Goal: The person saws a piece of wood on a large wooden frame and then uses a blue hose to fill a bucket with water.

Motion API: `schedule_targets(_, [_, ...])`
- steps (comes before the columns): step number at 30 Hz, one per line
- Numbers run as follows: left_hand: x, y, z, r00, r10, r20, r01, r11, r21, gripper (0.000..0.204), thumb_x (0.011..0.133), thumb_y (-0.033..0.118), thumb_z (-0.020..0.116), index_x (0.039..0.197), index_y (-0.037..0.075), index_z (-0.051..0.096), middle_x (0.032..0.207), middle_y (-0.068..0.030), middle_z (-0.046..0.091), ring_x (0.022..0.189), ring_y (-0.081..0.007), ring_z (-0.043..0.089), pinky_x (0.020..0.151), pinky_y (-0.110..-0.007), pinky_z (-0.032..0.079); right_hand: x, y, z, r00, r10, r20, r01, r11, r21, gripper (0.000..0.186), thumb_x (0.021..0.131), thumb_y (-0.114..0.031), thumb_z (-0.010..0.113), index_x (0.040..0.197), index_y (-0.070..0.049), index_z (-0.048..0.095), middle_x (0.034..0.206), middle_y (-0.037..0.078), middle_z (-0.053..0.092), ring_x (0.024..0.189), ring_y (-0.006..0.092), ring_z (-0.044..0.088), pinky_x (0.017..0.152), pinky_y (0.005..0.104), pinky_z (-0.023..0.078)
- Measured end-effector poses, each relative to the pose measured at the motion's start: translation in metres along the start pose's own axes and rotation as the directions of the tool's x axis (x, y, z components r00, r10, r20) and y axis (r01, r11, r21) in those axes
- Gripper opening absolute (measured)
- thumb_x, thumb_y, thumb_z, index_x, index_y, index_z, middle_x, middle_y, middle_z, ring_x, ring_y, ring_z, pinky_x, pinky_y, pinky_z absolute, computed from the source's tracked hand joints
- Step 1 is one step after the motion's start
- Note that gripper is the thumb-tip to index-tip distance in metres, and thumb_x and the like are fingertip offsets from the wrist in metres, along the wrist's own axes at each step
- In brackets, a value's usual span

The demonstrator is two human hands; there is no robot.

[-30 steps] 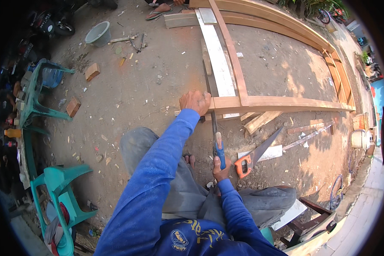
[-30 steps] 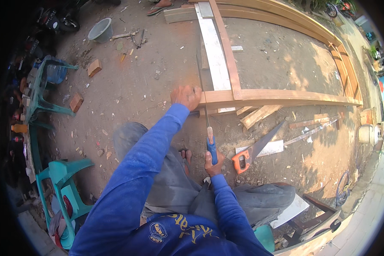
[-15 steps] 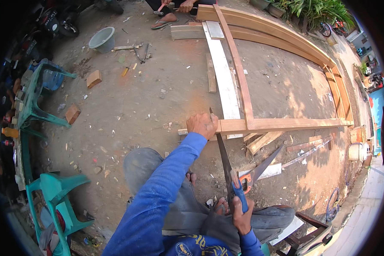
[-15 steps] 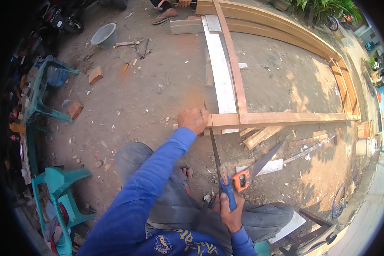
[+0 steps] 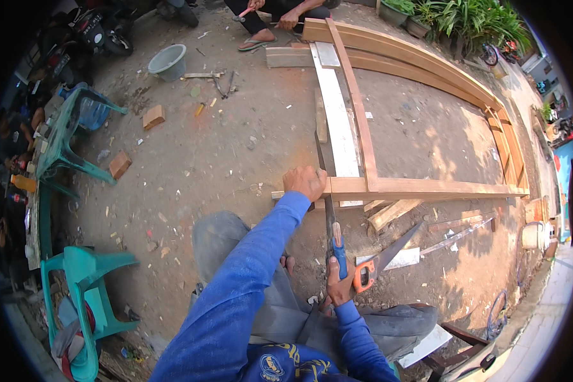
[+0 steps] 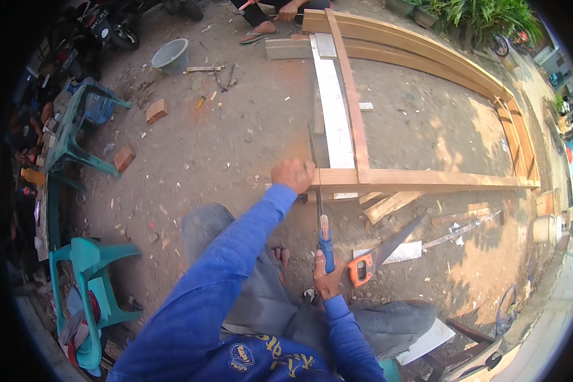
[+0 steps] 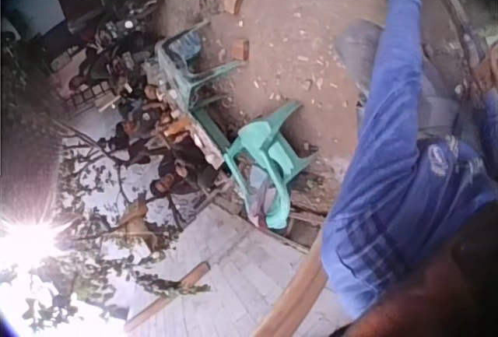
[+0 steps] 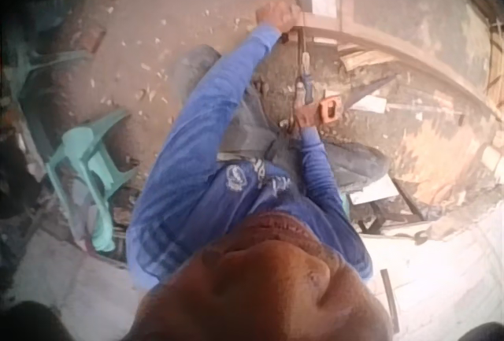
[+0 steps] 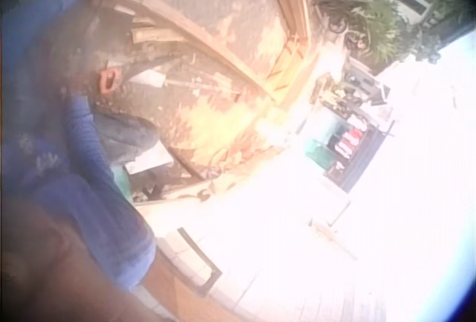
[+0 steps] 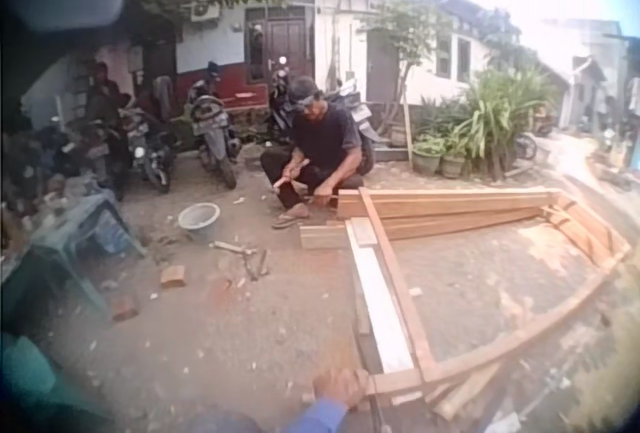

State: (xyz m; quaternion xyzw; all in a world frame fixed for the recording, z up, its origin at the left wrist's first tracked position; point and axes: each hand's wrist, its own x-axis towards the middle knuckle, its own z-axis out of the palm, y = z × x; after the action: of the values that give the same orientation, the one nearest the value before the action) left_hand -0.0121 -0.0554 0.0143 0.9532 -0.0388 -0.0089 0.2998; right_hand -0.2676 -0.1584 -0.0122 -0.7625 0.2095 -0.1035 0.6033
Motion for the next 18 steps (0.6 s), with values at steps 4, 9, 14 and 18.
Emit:
schedule_targets(4, [-0.002,-0.014,0.004,0.998,-0.067,-0.018,0.068,0.997,0.038,0.046,0.088,0.039,0.056,0.081,-0.001,0.076,0.084,-0.029,0.071,0.081,-0.0471,0.071,0.08,-0.053,0.056,0.049,-0.107,-0.02,0.963,0.184,0.198,-0.161,0.979,-0.126,0.04,0.098,-0.028,0.064,0.07,-0.001,0.056,0.059,-0.003,0.046,0.058,0.0058,0.042,0.051,0.0309,0.032])
schedule_targets(9, [-0.002,-0.007,0.009,0.999,-0.028,-0.023,0.029,1.0,0.01,0.048,0.088,0.04,0.053,0.085,-0.001,0.077,0.088,-0.0305,0.071,0.085,-0.0475,0.071,0.082,-0.053,0.056,-0.003,-0.009,0.003,0.993,-0.117,-0.032,0.117,0.993,-0.011,0.029,0.092,-0.022,0.068,0.077,0.002,0.061,0.062,0.003,0.052,0.058,0.0089,0.048,0.053,0.0321,0.039])
schedule_targets(14, [0.001,0.014,0.004,0.999,-0.014,0.04,0.013,1.0,0.025,0.047,0.088,0.039,0.053,0.086,-0.001,0.077,0.088,-0.0306,0.071,0.086,-0.0474,0.071,0.084,-0.053,0.055,-0.008,0.031,-0.001,0.992,-0.11,-0.062,0.105,0.991,-0.08,0.019,0.088,-0.015,0.068,0.081,0.002,0.064,0.063,0.006,0.055,0.059,0.0105,0.053,0.055,0.032,0.042])
schedule_targets(18, [-0.004,-0.02,0.002,0.997,-0.078,0.009,0.076,0.988,0.133,0.047,0.088,0.04,0.054,0.09,-0.001,0.078,0.092,-0.0311,0.071,0.09,-0.0475,0.071,0.086,-0.053,0.055,0.015,-0.088,-0.006,0.967,0.214,0.142,-0.211,0.977,-0.035,0.018,0.087,-0.013,0.068,0.079,0.002,0.065,0.06,0.001,0.054,0.057,0.007,0.05,0.053,0.0295,0.04])
